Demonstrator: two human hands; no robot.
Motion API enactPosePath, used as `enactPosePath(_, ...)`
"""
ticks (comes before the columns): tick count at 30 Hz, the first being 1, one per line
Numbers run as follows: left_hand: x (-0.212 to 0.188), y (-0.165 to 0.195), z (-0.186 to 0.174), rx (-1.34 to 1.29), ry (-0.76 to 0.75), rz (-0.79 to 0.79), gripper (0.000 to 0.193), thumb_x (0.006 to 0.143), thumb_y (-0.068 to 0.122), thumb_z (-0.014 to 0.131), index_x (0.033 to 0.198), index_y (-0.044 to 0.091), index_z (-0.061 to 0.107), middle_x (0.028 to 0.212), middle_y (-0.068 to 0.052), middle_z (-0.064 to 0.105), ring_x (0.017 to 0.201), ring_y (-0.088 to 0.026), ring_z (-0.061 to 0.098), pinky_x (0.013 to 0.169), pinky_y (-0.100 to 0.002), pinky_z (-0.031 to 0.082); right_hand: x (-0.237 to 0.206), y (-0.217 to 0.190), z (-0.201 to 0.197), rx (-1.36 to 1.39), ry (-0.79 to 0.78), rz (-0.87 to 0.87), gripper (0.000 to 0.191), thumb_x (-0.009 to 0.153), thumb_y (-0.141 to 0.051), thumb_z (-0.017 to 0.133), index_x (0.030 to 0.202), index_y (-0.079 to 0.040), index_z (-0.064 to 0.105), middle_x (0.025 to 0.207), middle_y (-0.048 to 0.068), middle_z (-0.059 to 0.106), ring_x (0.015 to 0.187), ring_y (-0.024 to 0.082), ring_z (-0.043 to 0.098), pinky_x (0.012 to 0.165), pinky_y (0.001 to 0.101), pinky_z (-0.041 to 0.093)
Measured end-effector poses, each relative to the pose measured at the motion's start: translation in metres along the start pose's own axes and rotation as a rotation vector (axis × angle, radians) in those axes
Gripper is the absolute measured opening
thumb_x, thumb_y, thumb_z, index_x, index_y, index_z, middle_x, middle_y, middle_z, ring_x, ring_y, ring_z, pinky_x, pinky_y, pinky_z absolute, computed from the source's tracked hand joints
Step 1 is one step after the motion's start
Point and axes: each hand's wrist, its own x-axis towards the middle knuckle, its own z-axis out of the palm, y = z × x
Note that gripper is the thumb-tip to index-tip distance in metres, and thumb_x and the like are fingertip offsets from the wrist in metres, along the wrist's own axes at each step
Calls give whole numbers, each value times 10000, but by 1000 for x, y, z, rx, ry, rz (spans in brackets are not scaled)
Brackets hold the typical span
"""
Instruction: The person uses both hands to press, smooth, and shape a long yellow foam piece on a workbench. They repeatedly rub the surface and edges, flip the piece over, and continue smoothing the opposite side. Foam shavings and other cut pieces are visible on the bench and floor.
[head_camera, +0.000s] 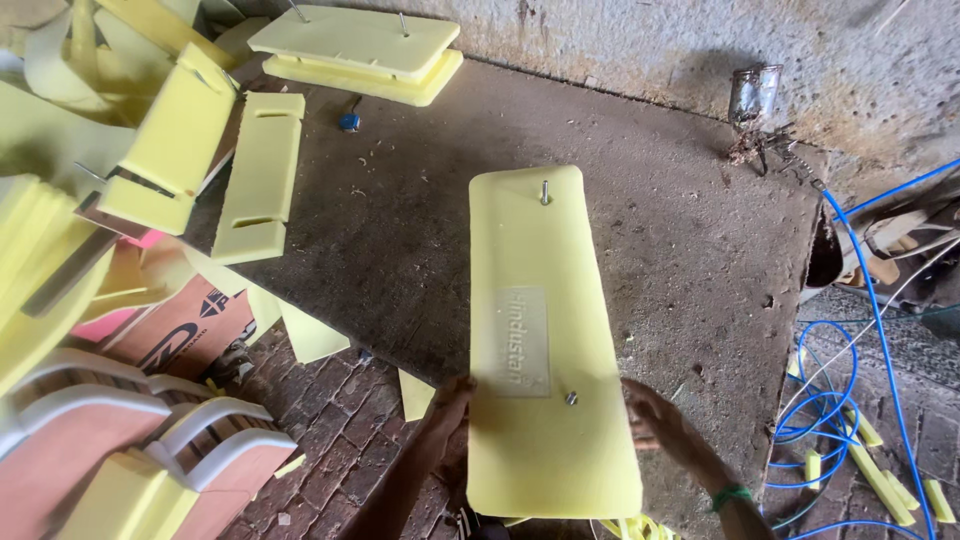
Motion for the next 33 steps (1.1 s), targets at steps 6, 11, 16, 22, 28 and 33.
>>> enactPosePath(6,-22,-72,23,-35,22,61,447,1054,390,549,1317,29,577,1036,-107,601,858,-261,522,690,-433,467,-29,65,19,285,97,25,805,909,-651,367,1590,-223,382,1469,186,612,1274,396,641,1114,588,469)
enactPosePath(11,-73,-45,21,58,286,71,683,1021,611,445,1536,163,428,1425,-23,486,1272,-232,471,1065,-547,437,-51,44,7,620,-103,-461,719,927,-450,559,1530,-64,500,1443,251,625,1160,421,676,1001,610,530)
enactPosePath(16,-120,74,1,-177,321,307,913,872,761,400,1511,118,510,1340,-336,653,1177,-420,684,1025,-574,591,-78,-71,-18,374,-52,-793,561,938,-73,610,1487,-52,501,1584,232,463,1357,346,580,1037,480,527)
enactPosePath(22,-142,159,5,2,261,1062,1010,917,662,670,1634,138,190,1582,-288,403,1379,-388,546,1144,-535,484,-59,-213,-4,-416,645,-1045,958,702,-293,851,1526,-66,417,1472,141,510,1269,275,569,886,345,605)
enactPosePath(28,-108,204,3,638,839,1518,1192,782,714,779,1656,222,134,1636,-282,230,1421,-318,385,1175,-507,386,-40,-273,-4,-563,918,-1384,955,630,-404,898,1455,-110,519,1475,99,609,1371,280,562,1119,477,543)
enactPosePath(33,-90,247,18,1011,928,1936,1107,835,664,779,1680,329,147,1699,-126,189,1558,-343,233,1281,-695,97,-31,-291,8,-318,786,-1337,892,723,-369,885,1470,-56,509,1470,112,625,1350,273,639,1151,460,564)
